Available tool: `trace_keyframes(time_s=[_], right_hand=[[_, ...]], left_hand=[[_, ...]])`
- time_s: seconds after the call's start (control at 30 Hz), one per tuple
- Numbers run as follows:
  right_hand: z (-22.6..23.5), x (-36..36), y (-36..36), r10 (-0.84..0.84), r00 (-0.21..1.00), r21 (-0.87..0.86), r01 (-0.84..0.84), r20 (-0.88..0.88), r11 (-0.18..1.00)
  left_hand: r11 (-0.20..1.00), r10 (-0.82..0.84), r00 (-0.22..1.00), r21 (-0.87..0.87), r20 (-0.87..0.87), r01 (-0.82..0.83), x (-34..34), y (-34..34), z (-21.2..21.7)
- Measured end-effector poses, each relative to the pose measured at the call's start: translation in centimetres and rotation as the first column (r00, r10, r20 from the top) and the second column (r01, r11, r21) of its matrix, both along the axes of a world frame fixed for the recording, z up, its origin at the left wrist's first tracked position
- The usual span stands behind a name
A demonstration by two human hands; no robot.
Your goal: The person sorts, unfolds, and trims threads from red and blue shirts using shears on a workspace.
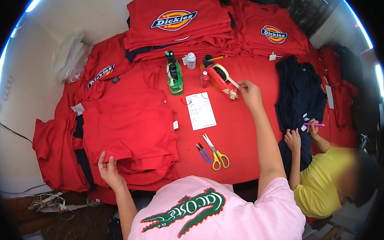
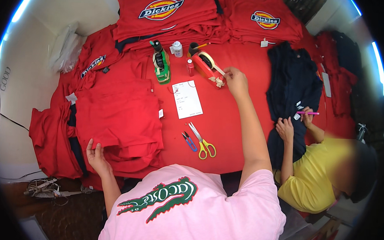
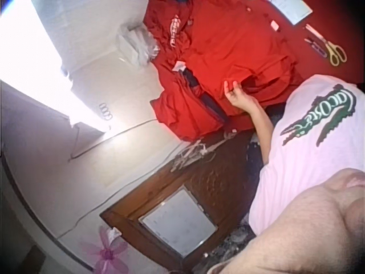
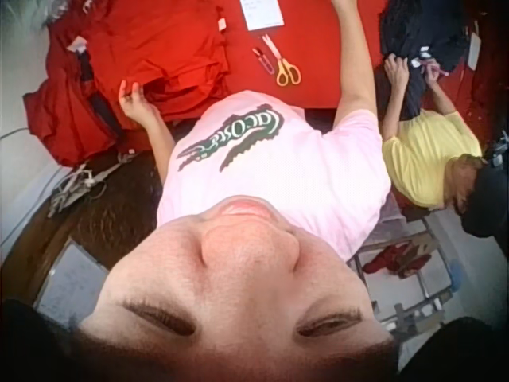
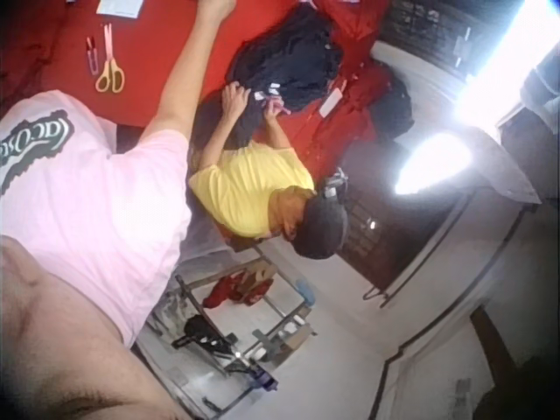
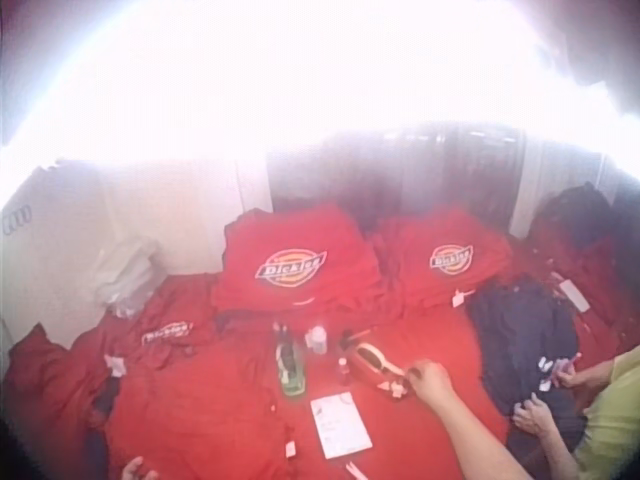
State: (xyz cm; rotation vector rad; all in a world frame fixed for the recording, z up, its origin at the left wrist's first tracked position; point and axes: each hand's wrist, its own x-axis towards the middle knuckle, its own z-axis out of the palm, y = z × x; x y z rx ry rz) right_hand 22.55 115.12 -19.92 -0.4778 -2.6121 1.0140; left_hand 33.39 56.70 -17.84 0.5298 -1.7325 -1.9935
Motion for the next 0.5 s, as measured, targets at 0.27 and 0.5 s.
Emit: trace_keyframes(time_s=[0.27, 0.5], right_hand=[[-1.2, 0.7, 0.1, -0.067, 0.997, -0.019, 0.066, -0.037, 0.998], [-6.0, -1.2, -0.8, -0.126, 0.964, 0.026, 0.136, -0.235, 0.990]], left_hand=[[0.999, -0.029, 1.000, -0.021, -0.008, 0.029, -0.5, 0.1, 0.7], [0.986, 0.130, 0.991, -0.113, 0.020, -0.127, 1.4, -2.5, -0.3]])
